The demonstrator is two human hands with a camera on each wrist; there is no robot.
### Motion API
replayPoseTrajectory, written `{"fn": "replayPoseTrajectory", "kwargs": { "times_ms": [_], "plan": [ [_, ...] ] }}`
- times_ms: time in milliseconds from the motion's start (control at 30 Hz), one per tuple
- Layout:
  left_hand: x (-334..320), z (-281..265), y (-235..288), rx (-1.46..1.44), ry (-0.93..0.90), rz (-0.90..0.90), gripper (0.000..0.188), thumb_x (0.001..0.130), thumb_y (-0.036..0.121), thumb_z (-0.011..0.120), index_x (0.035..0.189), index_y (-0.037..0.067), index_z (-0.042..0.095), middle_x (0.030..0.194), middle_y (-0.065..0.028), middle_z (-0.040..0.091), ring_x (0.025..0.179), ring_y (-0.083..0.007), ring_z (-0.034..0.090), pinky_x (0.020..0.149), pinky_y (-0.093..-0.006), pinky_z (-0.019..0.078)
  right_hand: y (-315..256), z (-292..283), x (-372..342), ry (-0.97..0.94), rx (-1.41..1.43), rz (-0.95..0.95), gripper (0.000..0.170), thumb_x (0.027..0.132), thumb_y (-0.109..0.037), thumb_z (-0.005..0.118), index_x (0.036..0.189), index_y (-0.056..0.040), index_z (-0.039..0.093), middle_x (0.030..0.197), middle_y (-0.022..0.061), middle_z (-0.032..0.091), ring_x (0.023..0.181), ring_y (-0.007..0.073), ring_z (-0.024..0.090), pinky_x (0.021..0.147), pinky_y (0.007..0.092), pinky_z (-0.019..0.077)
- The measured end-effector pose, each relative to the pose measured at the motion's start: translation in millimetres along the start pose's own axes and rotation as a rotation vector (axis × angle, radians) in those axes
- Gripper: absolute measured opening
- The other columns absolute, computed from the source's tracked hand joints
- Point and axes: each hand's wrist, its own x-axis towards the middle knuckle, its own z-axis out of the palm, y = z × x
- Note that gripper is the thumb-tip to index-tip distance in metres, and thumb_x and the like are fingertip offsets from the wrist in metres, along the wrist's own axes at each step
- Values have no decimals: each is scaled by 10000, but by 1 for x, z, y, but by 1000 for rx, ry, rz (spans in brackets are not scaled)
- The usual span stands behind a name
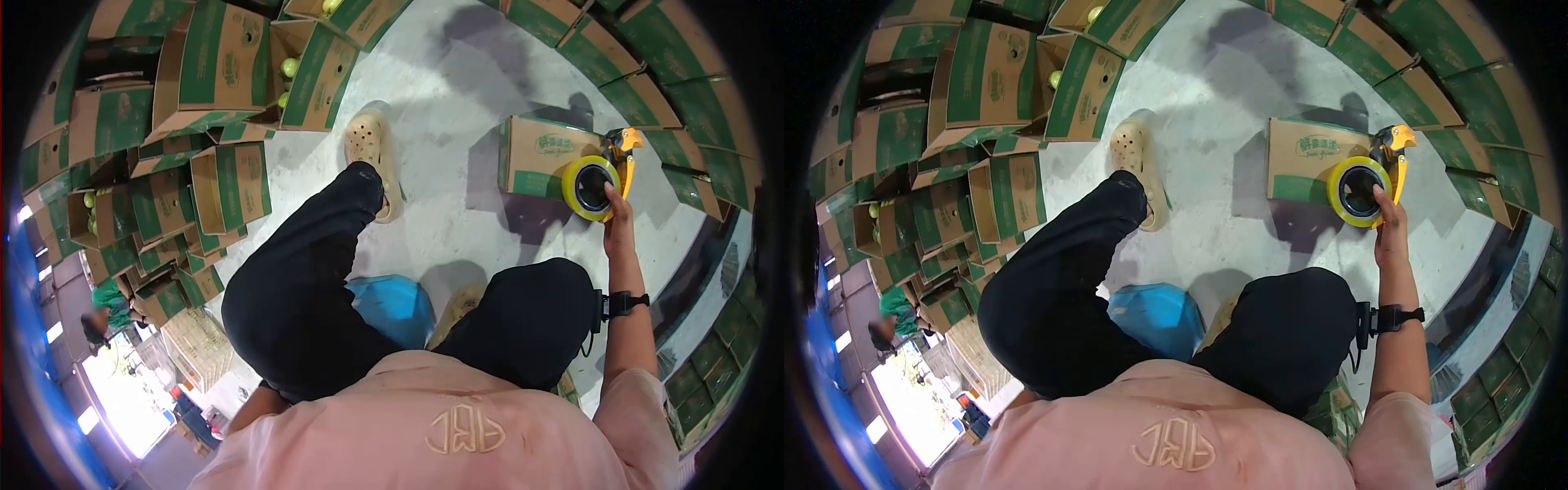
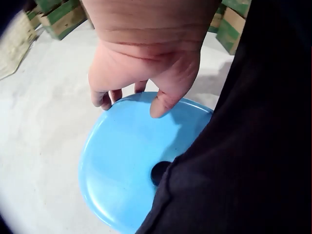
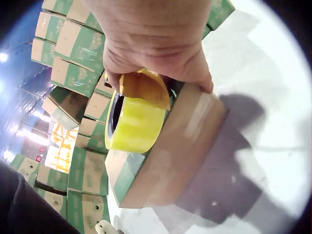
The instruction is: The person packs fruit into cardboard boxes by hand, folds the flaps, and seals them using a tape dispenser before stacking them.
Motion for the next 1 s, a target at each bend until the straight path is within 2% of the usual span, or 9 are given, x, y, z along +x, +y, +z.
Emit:
{"fn": "replayPoseTrajectory", "kwargs": {
  "times_ms": [433, 533, 633, 733, 800, 867, 933, 967, 1000],
  "plan": [
    [91, -54, 162, 35, -61, 231, 328, 904, 260, 532, 1159, 56, 563, 1098, -111, 607, 1063, -233, 581, 895, -352, 472, 4, 16, -35, 91, -3, 8, 581, 824, -355, 666, 1237, 24, 509, 1096, 65, 586, 1031, 155, 519, 940, 272, 364],
    [117, -85, 204, -31, -79, 334, 320, 907, 255, 530, 1155, 56, 565, 1093, -107, 609, 1060, -229, 583, 894, -350, 472, 12, 8, -49, 99, 5, 77, 600, 783, -371, 702, 1207, 18, 532, 1059, 57, 591, 972, 149, 522, 863, 257, 386],
    [124, -128, 279, -215, -151, 621, 312, 909, 251, 528, 1150, 56, 567, 1088, -103, 611, 1057, -225, 584, 893, -347, 472, 20, 2, -81, 118, 80, 129, 552, 766, -378, 717, 1107, 32, 571, 941, 21, 589, 863, 115, 532, 745, 251, 418],
    [59, -166, 415, -400, -283, 1055, 305, 911, 246, 526, 1146, 56, 570, 1084, -99, 613, 1054, -221, 585, 892, -344, 473, 52, -18, -121, 223, 161, 129, 495, 771, -381, 714, 1057, 4, 590, 895, 19, 596, 805, 116, 559, 672, 263, 445],
    [-49, -167, 498, -384, -286, 1261, 246, 933, 218, 504, 1109, 59, 569, 1038, -79, 623, 1012, -183, 589, 899, -326, 461, 73, -19, -155, 364, 259, 93, 445, 768, -363, 723, 1030, -26, 596, 884, 35, 613, 768, 124, 582, 632, 259, 454],
    [-151, -154, 532, -270, -352, 1524, 324, 908, 294, 564, 1099, 35, 529, 1085, -94, 602, 996, -168, 571, 897, -344, 453, 88, -13, -198, 434, 375, 111, 398, 769, -347, 727, 1001, -51, 596, 846, 36, 624, 753, 132, 600, 620, 261, 465],
    [-234, -136, 529, 2, -730, 1786, 348, 908, 317, 558, 1085, 19, 524, 1035, -134, 612, 974, -210, 587, 888, -370, 458, 104, 3, -240, 513, 488, 60, 347, 782, -331, 716, 988, -77, 601, 821, 30, 630, 735, 138, 610, 625, 289, 484],
    [-262, -128, 516, 103, -1084, 1765, 367, 888, 253, 566, 1101, -45, 543, 1015, -160, 644, 978, -237, 623, 882, -387, 477, 109, 16, -258, 607, 561, 22, 313, 791, -321, 708, 976, -90, 605, 798, 26, 631, 719, 147, 615, 622, 304, 491],
    [-295, -121, 496, 229, -1406, 1729, 370, 891, 312, 589, 1053, -20, 564, 939, -209, 624, 917, -308, 609, 823, -424, 488, 113, 31, -274, 687, 630, -6, 280, 799, -312, 700, 964, -104, 609, 774, 21, 632, 703, 156, 620, 619, 318, 498]
  ]
}}
